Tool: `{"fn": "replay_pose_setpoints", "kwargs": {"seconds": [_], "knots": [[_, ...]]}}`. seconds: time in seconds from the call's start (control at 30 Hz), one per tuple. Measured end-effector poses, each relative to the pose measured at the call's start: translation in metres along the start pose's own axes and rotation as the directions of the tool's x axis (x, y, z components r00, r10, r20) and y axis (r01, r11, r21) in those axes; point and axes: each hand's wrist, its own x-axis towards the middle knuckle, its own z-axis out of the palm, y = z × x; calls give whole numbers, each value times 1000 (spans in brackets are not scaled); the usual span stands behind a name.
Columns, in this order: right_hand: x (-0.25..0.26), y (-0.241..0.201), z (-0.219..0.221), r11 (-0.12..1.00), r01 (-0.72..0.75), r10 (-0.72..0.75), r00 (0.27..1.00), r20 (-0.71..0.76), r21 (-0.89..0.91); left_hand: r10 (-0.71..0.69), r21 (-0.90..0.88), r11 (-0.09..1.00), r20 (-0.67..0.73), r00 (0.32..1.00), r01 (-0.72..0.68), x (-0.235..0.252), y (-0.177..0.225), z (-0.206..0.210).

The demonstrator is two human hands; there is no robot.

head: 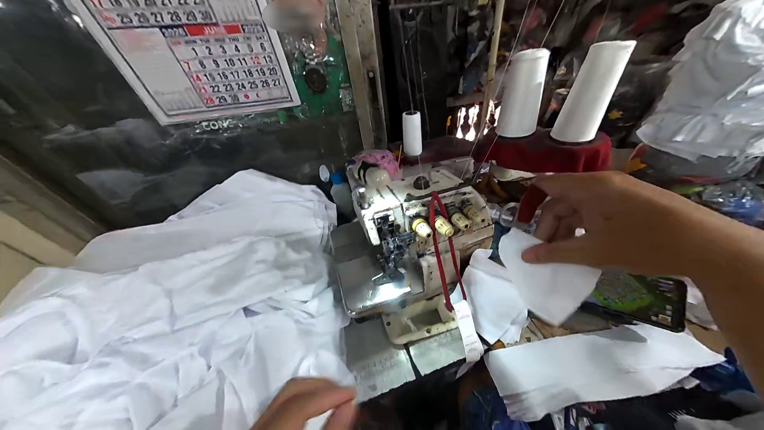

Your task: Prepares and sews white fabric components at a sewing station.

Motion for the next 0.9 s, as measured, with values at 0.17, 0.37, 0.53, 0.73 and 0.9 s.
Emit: {"fn": "replay_pose_setpoints", "kwargs": {"seconds": [0.17,0.37,0.53,0.73,0.9], "knots": [[-45,-25,85,924,-20,3,999,45,381,-366,-863,234,349,863,448,-6,16,136],[-105,-19,181,774,-66,162,982,-96,629,-589,-891,206,216,778,404,-19,13,148],[-107,-19,193,817,59,-117,991,64,574,-231,-194,923,412,882,332,3,-4,82],[-84,-23,206,694,146,-217,976,11,705,-202,64,979,432,879,193,15,4,38],[-89,-26,223,627,41,-120,992,45,778,-332,-345,888,-20,943,305,-28,-1,53]]}}
